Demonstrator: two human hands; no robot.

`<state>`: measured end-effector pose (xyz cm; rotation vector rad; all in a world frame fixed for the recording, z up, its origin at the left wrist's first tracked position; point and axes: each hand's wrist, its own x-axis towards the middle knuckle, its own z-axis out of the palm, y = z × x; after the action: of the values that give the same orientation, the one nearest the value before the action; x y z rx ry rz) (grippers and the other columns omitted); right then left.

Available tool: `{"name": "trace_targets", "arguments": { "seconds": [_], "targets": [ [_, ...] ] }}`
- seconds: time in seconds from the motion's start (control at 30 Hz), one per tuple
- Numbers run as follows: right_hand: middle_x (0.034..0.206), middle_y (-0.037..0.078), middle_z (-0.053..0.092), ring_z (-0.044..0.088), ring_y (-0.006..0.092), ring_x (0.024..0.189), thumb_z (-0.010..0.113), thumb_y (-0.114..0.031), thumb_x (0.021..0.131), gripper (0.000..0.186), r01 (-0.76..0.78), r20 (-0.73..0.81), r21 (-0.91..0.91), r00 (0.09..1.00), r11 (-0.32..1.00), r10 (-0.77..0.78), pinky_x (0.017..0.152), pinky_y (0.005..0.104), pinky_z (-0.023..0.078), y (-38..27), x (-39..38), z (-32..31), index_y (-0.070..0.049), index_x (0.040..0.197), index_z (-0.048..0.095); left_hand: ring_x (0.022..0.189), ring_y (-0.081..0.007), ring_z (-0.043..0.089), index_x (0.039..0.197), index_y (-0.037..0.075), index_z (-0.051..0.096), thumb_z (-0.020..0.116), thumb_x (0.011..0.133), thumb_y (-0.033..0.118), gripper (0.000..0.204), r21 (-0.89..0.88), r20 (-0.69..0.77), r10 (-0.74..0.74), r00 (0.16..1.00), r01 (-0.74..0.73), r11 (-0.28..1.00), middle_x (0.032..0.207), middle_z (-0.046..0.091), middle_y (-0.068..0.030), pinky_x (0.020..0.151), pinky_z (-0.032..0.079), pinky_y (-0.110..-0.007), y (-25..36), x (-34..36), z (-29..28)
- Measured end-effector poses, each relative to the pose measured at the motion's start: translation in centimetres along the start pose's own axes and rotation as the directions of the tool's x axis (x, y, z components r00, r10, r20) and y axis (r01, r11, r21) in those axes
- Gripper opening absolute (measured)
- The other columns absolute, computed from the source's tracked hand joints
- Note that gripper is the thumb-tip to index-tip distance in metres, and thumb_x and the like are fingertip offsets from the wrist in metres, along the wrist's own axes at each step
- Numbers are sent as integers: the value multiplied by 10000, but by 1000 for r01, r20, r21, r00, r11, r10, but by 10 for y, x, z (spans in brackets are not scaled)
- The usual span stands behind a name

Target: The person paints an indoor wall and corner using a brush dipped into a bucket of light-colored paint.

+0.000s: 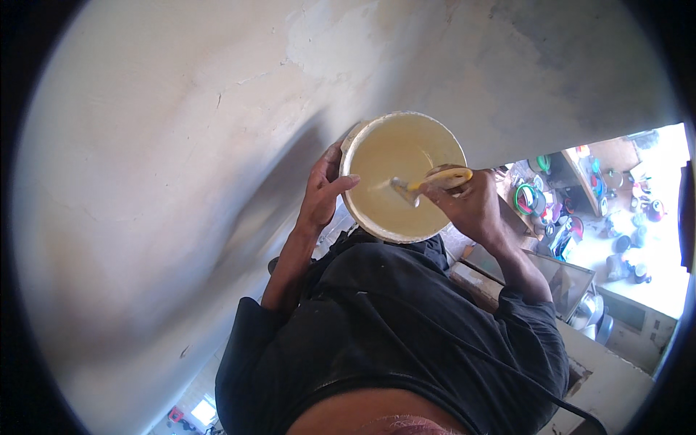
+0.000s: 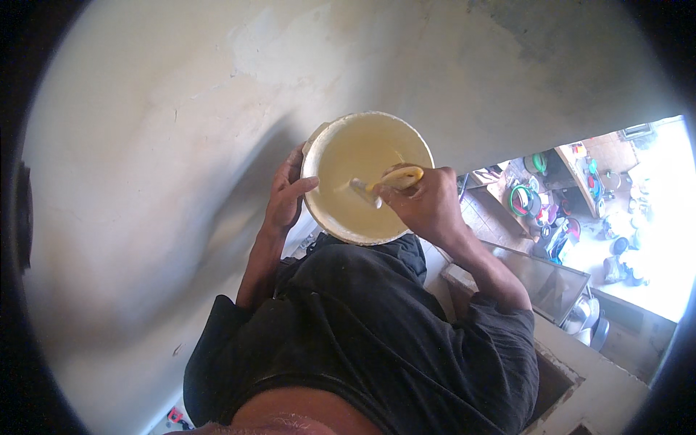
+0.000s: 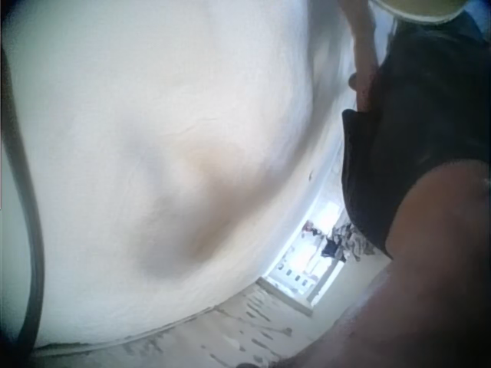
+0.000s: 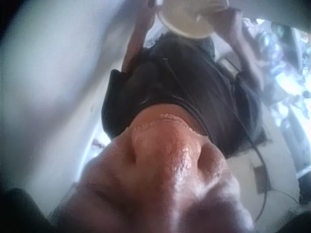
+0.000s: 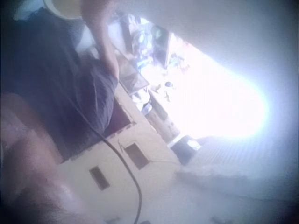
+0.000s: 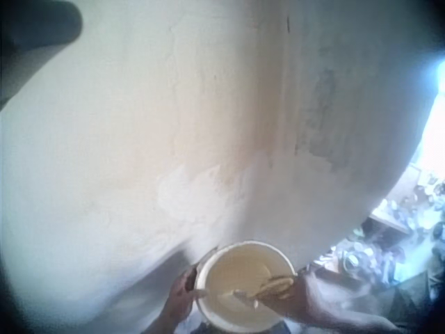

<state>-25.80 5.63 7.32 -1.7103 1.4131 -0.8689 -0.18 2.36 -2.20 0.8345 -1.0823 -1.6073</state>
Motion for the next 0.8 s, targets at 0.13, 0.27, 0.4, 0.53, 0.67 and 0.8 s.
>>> {"name": "trace_targets", "arguments": {
  "seconds": [0.13,0.27,0.4,0.53,0.67,0.8],
  "targets": [
    [849,148,755,742,207,739,802,-48,801,219,-74,95,286,994,955,49,654,323,611,10,3,7,54,981,730,1335,-249,480,1465,-58,396,675,782,107,756,-12,-14,-13,1000,13,1000,1421,518,-162,1150,334,-382,4,0,4],
    [891,137,757,749,211,776,804,-72,814,225,-20,72,194,997,981,6,683,320,617,11,16,-9,52,986,729,1323,-248,494,1461,-50,408,679,778,109,752,-12,-10,-13,1000,13,1000,1408,534,-157,1142,343,-381,2,0,1],
    [953,150,758,757,242,818,794,-77,824,202,274,-81,-116,956,955,-284,718,327,623,11,29,-12,21,992,740,1294,-244,521,1449,-33,440,688,767,118,742,-11,9,7,1000,-7,1000,1372,568,-143,1130,357,-373,-2,1,-2],
    [979,163,753,753,274,872,793,-70,800,221,577,-6,-415,771,703,-637,768,368,628,18,41,-12,0,1005,744,1279,-239,534,1442,-26,458,691,756,122,740,54,24,37,999,-39,998,1360,577,-133,1119,372,-369,-5,3,-9],
    [1016,156,750,746,292,921,805,-59,774,257,635,98,-541,699,552,-708,822,384,619,24,37,-14,-10,1018,742,1277,-240,537,1439,-28,460,679,748,113,738,48,4,25,1000,-25,999,1361,577,-131,1114,379,-367,-5,2,-7],
    [996,132,756,752,258,914,802,-54,776,241,546,-47,-562,729,622,-682,807,379,630,19,23,-21,-26,1007,740,1284,-241,532,1445,-31,451,662,746,90,741,-24,2,8,1000,-8,1000,1363,576,-133,1118,373,-365,0,1,-1]
  ]
}}
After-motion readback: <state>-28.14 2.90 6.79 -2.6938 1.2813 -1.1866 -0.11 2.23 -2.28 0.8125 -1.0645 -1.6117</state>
